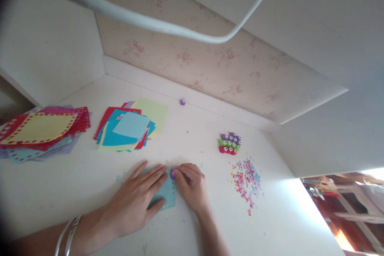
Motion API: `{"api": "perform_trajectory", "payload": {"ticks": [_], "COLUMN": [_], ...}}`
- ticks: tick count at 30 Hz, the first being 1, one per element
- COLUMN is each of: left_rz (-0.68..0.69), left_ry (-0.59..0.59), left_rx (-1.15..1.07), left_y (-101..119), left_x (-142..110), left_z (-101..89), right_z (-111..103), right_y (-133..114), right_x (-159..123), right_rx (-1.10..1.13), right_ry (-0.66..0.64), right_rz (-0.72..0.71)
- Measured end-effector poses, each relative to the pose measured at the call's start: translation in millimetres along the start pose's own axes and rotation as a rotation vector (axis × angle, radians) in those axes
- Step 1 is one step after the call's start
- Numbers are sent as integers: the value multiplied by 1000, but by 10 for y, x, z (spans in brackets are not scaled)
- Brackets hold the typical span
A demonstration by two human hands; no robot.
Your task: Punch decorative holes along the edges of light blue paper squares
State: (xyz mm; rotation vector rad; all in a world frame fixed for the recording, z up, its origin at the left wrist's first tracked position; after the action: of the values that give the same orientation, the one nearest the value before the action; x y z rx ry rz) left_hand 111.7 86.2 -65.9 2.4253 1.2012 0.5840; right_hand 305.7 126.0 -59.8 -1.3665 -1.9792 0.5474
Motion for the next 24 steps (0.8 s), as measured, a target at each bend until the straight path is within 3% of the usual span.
{"api": "perform_trajectory", "payload": {"ticks": [24], "left_rz": [-2], "left_ry": [-27], "left_rx": [-27], "left_y": [-19], "left_x": [11], "left_z": [13], "right_z": [-1], "right_y": [-8], "right_x": [-22], "right_rx": [26], "right_ry": [-31], "right_rz": [40]}}
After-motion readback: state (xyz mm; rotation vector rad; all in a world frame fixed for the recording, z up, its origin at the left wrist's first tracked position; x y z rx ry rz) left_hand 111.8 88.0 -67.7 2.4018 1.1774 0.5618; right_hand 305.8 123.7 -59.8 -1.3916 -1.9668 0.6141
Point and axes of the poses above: each hand's wrist, its own x-axis towards the middle knuckle, its own z-axis out of the palm, y = z × x, the point moved 2 cm from there along x, towards the middle knuckle, and after that the axes turned 5 degrees about -x, right-handed, at the moved point
